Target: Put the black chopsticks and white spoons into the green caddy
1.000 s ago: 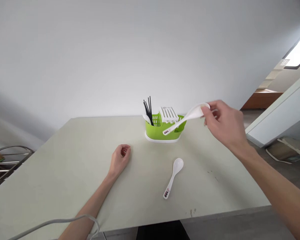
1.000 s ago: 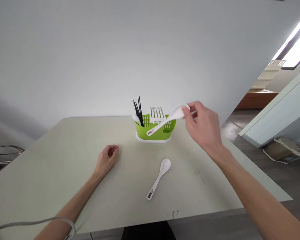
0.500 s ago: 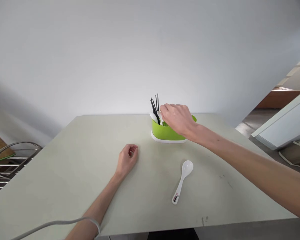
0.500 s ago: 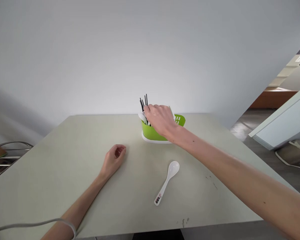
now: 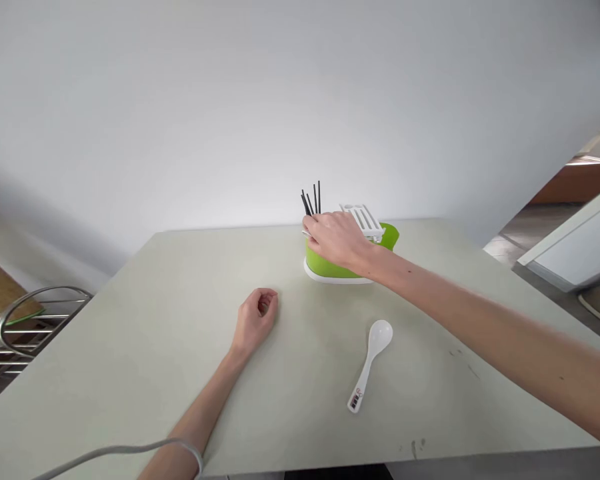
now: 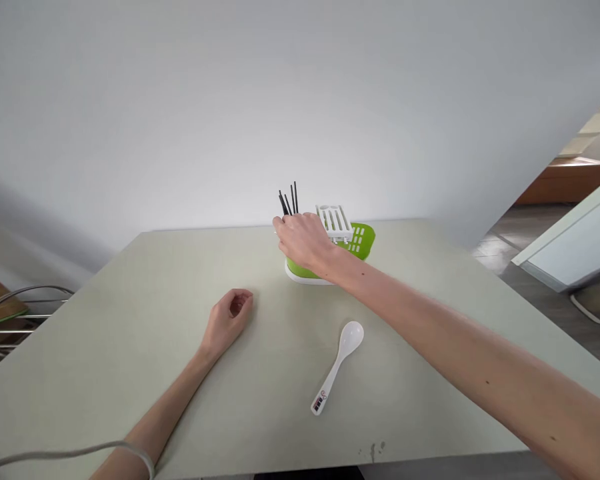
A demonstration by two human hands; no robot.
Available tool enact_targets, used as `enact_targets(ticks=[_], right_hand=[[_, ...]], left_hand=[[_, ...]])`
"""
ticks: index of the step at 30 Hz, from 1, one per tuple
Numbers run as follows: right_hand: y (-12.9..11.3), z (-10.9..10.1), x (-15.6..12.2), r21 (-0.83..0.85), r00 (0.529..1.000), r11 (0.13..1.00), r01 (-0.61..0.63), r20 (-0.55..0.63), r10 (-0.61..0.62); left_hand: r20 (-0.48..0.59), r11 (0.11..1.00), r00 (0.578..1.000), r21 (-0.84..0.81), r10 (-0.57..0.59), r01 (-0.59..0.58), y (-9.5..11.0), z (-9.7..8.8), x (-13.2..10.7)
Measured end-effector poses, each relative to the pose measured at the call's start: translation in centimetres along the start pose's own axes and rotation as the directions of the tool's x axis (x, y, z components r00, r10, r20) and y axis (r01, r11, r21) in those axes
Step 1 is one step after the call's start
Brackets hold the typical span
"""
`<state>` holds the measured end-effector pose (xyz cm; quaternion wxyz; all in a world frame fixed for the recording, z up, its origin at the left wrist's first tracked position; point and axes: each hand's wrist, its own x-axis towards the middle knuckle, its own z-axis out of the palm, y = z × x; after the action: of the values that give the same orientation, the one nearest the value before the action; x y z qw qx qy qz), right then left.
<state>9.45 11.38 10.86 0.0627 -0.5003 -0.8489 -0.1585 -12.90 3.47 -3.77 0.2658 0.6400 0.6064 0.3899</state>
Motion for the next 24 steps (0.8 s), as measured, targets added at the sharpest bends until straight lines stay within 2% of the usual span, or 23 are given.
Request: enact_targets(ticks=[8,15,24], right_hand=[[1.5,-1.1,-0.6,-0.019,0.996,0.995,-0.095,0.0,0.095],[1.0,-1.1,-0.3,-0.051,0.999,0.998,-0.043,-0.007,0.043],[0.1,-0.1,1.5,0.085,0.997,0.994,-0.068,0.03,0.066]], left_hand=[[0.008,1.0,1.0,0.007,-0.011,0.011,0.3,0.2,0.2],[0.025,1.0,1.0,0.011,-0.002,0.002,0.3,0.2,0.4],[0.028,1.0,1.0,0.011,0.008,-0.009,0.1,0.2,0.4]])
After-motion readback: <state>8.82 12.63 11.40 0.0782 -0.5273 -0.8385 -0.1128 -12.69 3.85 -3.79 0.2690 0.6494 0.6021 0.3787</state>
